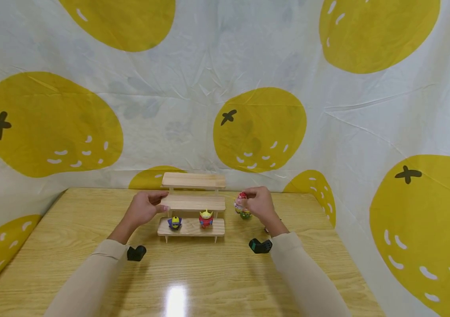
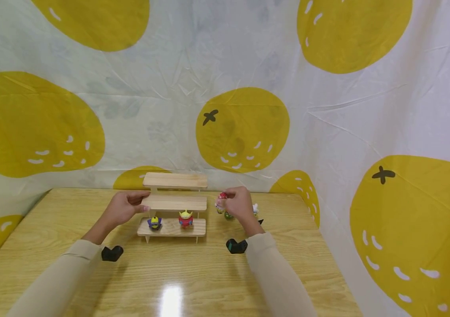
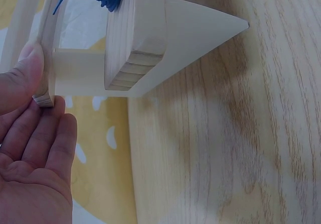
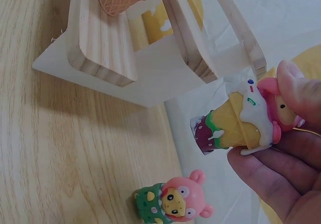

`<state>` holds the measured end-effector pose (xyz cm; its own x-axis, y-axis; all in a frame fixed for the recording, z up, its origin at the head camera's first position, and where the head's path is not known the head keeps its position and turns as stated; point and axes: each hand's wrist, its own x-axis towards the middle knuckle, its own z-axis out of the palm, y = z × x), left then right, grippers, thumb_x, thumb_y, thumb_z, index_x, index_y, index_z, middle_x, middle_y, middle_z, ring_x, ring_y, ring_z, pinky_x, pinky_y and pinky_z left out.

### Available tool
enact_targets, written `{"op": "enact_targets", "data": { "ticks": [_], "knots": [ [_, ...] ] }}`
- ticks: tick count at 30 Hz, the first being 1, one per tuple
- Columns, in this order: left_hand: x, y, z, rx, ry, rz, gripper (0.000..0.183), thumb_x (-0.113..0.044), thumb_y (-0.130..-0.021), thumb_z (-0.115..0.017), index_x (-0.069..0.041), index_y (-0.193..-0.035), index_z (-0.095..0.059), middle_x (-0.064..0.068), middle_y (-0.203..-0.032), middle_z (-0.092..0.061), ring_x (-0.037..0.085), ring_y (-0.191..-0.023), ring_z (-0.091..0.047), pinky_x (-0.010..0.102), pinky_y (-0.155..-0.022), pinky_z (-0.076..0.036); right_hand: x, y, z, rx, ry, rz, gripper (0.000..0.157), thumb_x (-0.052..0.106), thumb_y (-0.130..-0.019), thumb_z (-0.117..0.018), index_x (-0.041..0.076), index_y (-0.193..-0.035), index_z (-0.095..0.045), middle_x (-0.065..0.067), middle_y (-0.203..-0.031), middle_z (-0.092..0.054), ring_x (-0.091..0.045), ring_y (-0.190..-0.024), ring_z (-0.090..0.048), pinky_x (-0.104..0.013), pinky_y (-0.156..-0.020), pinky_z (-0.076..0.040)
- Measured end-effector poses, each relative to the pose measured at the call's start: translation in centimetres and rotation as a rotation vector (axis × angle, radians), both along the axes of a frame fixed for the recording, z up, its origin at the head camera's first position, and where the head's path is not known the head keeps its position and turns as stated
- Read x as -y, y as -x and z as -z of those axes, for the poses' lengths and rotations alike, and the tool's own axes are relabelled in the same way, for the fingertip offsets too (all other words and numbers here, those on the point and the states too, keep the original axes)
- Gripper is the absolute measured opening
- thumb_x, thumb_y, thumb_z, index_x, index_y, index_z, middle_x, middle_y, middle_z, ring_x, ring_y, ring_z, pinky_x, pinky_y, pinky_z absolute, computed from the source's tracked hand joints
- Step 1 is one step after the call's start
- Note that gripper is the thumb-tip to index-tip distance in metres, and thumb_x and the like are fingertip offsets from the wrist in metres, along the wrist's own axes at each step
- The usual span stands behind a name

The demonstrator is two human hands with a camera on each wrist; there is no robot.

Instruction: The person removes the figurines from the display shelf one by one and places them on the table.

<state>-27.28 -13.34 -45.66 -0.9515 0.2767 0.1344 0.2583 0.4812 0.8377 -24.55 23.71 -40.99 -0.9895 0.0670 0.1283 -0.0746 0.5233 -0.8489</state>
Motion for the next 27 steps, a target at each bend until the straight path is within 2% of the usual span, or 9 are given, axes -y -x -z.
{"op": "enact_targets", "data": {
  "ticks": [5,12,20,27],
  "knots": [
    [0.0,0.0,0.2,-0.003,0.015,-0.005,0.050,-0.010,-0.098,-0.073,0.004,-0.144,-0.059,0.022,-0.146,-0.062,0.042,-0.134,-0.062,0.052,-0.110,-0.054,-0.3,-0.1,0.3,0.014,0.002,-0.006,0.025,0.005,-0.089,-0.079,-0.008,-0.111,-0.078,-0.024,-0.104,-0.078,-0.032,-0.094,-0.074,-0.036,-0.073,-0.065],
    [-0.1,0.1,0.0,-0.001,0.015,-0.003,0.051,-0.011,-0.098,-0.073,0.003,-0.144,-0.060,0.022,-0.146,-0.062,0.042,-0.134,-0.062,0.052,-0.110,-0.055,-0.6,-0.2,0.4,0.015,0.004,0.020,0.023,0.006,-0.088,-0.081,-0.005,-0.107,-0.080,-0.022,-0.103,-0.079,-0.030,-0.093,-0.075,-0.033,-0.072,-0.065],
    [0.1,-0.1,-0.3,0.007,0.025,-0.012,0.051,-0.013,-0.099,-0.073,0.002,-0.145,-0.059,0.022,-0.147,-0.061,0.042,-0.134,-0.061,0.053,-0.110,-0.054,-0.9,-0.1,0.5,0.010,-0.022,0.017,0.024,0.006,-0.089,-0.081,-0.006,-0.109,-0.079,-0.022,-0.103,-0.079,-0.033,-0.096,-0.074,-0.038,-0.077,-0.065],
    [0.0,0.0,-0.3,0.009,0.014,-0.007,0.051,-0.013,-0.098,-0.073,0.002,-0.145,-0.059,0.022,-0.147,-0.062,0.042,-0.134,-0.062,0.053,-0.110,-0.054,-1.2,-0.2,0.8,0.007,-0.025,0.021,0.021,0.006,-0.089,-0.080,-0.005,-0.107,-0.080,-0.022,-0.103,-0.079,-0.030,-0.095,-0.074,-0.035,-0.076,-0.064]
  ]
}}
